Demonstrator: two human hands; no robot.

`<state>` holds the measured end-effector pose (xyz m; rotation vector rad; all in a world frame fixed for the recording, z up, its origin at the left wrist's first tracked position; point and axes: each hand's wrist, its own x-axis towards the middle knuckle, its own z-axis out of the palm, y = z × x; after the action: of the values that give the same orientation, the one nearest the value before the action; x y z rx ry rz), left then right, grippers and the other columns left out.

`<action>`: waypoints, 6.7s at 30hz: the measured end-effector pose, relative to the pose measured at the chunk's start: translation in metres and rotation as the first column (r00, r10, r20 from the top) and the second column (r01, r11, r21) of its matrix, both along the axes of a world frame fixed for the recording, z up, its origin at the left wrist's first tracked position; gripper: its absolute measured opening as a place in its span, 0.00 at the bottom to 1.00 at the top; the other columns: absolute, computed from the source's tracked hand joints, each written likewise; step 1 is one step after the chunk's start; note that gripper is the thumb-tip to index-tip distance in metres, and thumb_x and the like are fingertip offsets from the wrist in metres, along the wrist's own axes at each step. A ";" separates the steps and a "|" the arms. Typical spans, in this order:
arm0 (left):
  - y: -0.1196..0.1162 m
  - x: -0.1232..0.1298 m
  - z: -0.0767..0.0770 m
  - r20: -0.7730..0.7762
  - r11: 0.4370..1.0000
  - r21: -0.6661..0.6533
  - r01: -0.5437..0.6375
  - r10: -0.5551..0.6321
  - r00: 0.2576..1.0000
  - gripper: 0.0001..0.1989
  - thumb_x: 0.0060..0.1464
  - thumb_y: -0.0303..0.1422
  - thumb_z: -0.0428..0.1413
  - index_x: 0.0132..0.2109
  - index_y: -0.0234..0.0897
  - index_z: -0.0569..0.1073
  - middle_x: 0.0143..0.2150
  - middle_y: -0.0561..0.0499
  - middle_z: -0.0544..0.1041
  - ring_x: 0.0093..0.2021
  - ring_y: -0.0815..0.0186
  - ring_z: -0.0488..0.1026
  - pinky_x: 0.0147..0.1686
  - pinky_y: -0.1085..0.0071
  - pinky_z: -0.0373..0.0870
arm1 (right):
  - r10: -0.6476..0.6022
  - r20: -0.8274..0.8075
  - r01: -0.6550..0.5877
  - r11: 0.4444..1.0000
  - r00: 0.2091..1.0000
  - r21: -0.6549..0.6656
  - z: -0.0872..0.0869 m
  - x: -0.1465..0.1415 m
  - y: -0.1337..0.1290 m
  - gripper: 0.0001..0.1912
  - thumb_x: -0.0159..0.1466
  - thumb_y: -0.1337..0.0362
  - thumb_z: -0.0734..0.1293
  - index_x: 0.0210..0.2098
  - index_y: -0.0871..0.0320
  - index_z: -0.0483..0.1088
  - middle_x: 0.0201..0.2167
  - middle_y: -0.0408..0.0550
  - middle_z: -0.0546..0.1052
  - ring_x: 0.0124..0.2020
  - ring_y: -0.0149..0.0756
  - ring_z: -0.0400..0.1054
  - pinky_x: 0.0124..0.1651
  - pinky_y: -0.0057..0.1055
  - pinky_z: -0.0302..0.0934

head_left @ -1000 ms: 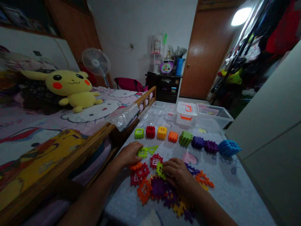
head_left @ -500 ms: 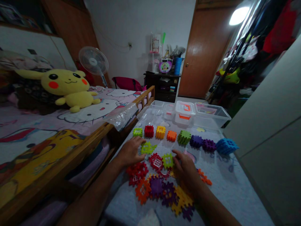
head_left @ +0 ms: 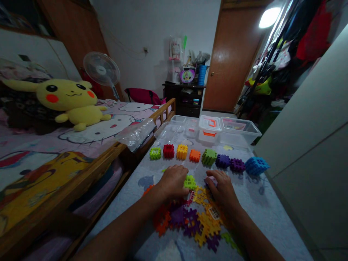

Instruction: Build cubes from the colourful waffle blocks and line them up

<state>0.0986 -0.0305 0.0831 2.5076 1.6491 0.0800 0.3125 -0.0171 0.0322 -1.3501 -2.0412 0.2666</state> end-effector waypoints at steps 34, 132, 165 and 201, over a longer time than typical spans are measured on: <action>0.019 0.028 0.005 -0.062 0.995 -0.097 -0.013 0.007 0.998 0.21 0.37 0.44 0.62 0.38 0.36 0.77 0.39 0.40 0.79 0.42 0.49 0.75 0.40 0.59 0.70 | 0.044 -0.049 -0.045 0.999 0.998 -0.012 -0.002 0.011 0.003 0.11 0.63 0.66 0.60 0.39 0.59 0.73 0.37 0.52 0.77 0.41 0.44 0.67 0.47 0.41 0.61; -0.060 -0.014 -0.039 0.165 0.996 0.087 0.001 -0.016 0.986 0.37 0.48 0.47 0.60 0.63 0.41 0.61 0.62 0.43 0.65 0.62 0.49 0.59 0.62 0.47 0.48 | 0.302 0.312 -0.227 0.940 0.901 -0.254 -0.013 0.074 -0.069 0.29 0.60 0.55 0.67 0.59 0.54 0.64 0.64 0.58 0.61 0.65 0.53 0.49 0.62 0.53 0.51; 0.017 -0.064 -0.042 0.862 0.947 -0.301 -0.108 0.319 0.393 0.08 0.51 0.34 0.56 0.37 0.34 0.73 0.34 0.52 0.75 0.33 0.66 0.73 0.35 0.71 0.68 | 0.192 -0.075 -0.206 0.898 0.979 -0.388 0.061 0.037 -0.051 0.14 0.65 0.58 0.57 0.35 0.54 0.72 0.33 0.49 0.75 0.33 0.38 0.68 0.36 0.33 0.62; -0.003 -0.028 -0.030 0.874 0.992 -0.123 0.031 0.094 0.476 0.05 0.51 0.26 0.54 0.35 0.35 0.74 0.30 0.54 0.74 0.30 0.69 0.70 0.34 0.73 0.66 | -0.106 -0.749 -0.548 0.617 0.654 -0.565 0.015 -0.051 -0.019 0.13 0.59 0.55 0.68 0.40 0.54 0.75 0.21 0.37 0.71 0.18 0.24 0.60 0.21 0.23 0.51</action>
<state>0.0710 -0.0331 0.0535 1.7434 1.1457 1.0592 0.2613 -0.0361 0.0475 -1.0630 -1.3726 1.7019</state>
